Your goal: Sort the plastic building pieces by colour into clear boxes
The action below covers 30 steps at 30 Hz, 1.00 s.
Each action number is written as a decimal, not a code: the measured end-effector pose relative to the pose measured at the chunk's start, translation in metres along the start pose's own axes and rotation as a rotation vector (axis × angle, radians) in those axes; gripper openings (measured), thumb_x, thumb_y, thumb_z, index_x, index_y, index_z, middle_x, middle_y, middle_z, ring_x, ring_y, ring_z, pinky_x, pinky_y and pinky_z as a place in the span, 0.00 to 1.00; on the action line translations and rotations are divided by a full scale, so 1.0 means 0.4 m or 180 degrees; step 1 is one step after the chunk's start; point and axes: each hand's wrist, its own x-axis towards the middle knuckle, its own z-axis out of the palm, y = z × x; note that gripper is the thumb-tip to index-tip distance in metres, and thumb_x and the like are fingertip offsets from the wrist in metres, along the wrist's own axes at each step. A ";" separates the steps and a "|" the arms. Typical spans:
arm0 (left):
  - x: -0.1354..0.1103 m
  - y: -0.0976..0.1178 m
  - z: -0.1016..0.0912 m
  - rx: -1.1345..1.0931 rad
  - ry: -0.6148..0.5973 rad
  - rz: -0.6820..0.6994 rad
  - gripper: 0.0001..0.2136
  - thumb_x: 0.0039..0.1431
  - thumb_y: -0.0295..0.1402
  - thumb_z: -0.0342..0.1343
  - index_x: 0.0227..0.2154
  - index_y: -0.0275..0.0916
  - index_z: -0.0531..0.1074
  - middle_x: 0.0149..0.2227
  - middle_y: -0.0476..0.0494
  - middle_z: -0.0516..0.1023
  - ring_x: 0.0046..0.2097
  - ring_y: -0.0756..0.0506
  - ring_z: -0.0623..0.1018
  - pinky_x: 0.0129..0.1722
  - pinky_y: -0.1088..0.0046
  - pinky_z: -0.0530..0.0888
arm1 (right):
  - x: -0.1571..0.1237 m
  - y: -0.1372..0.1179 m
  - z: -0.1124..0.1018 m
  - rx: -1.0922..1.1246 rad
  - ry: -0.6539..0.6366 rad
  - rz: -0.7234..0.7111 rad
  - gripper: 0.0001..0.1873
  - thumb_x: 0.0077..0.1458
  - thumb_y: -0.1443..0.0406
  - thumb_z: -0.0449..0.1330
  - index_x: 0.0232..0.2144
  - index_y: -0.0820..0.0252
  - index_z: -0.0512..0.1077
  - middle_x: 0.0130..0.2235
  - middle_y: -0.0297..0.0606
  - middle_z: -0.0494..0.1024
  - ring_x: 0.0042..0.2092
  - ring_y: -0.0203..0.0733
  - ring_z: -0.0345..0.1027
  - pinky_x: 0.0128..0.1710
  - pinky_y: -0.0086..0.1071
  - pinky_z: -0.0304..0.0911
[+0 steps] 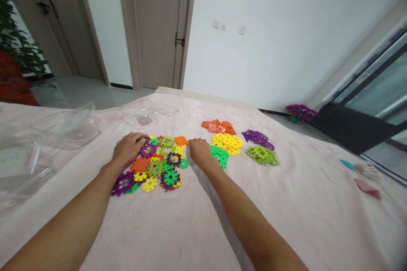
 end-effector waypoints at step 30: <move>0.001 0.003 0.000 0.0055 -0.0078 0.0000 0.19 0.64 0.43 0.44 0.48 0.47 0.78 0.54 0.47 0.78 0.55 0.41 0.75 0.53 0.66 0.69 | -0.037 0.041 -0.003 0.1753 0.0366 -0.0012 0.13 0.57 0.68 0.60 0.44 0.58 0.80 0.43 0.39 0.82 0.44 0.41 0.75 0.45 0.30 0.66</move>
